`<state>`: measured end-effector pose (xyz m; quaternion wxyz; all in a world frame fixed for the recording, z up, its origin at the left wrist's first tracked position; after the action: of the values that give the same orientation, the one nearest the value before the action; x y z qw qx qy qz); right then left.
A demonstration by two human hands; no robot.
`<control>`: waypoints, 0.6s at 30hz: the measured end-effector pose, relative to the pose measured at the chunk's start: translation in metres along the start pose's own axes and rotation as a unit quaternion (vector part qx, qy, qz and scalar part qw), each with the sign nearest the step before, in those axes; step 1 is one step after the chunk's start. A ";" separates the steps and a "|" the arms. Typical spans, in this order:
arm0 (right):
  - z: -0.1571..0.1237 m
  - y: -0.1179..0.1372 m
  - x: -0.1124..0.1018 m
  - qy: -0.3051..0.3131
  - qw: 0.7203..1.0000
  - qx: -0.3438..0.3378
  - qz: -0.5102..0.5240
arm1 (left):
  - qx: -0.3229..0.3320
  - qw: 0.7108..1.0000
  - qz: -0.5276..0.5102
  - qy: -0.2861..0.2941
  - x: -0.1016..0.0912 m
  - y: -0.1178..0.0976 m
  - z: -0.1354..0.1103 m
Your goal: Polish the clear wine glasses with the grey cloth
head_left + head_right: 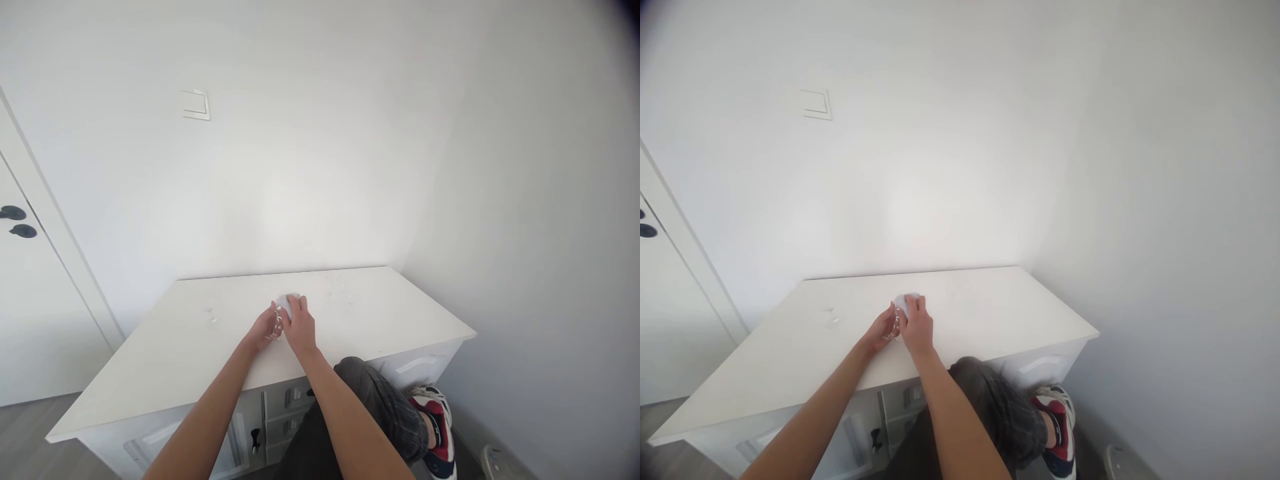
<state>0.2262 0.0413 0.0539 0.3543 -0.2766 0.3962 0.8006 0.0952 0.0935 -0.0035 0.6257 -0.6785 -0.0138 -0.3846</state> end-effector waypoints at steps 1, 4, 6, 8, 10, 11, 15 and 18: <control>0.000 -0.002 -0.001 -0.013 1.000 0.018 0.010 | -0.004 1.000 0.003 0.000 0.001 0.000 -0.001; 0.001 0.002 0.000 0.034 0.999 -0.038 0.008 | -0.016 1.000 0.011 -0.014 0.004 -0.001 -0.004; 0.000 0.006 -0.001 0.060 0.996 -0.069 0.011 | -0.008 1.000 0.015 -0.021 0.004 -0.002 -0.005; 0.000 0.005 -0.004 0.033 0.998 -0.024 0.041 | 0.000 1.000 0.026 -0.017 0.004 -0.001 -0.005; -0.001 0.003 -0.006 -0.001 0.997 0.023 0.071 | 0.004 0.999 0.040 -0.021 0.002 0.000 -0.004; -0.002 0.003 -0.006 -0.002 0.997 0.019 0.074 | 0.005 0.999 0.045 -0.029 0.001 0.000 -0.003; -0.001 0.010 0.001 0.064 0.994 -0.076 0.045 | 0.020 0.996 0.050 -0.073 -0.005 0.001 -0.001; 0.001 0.004 -0.001 0.002 0.997 0.009 0.080 | -0.001 0.997 0.053 -0.061 -0.005 0.003 0.001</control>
<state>0.2240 0.0403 0.0571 0.2905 -0.2428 0.4249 0.8223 0.0937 0.0955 -0.0086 0.6423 -0.7013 -0.0156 -0.3089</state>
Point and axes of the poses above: each hand's wrist, its own z-axis towards the middle knuckle, its own x-axis out of the palm, y = z × x, the point moved 3 cm from there along z, towards the middle knuckle, and after that the axes turned 8 degrees about y, right-handed, at the moved point
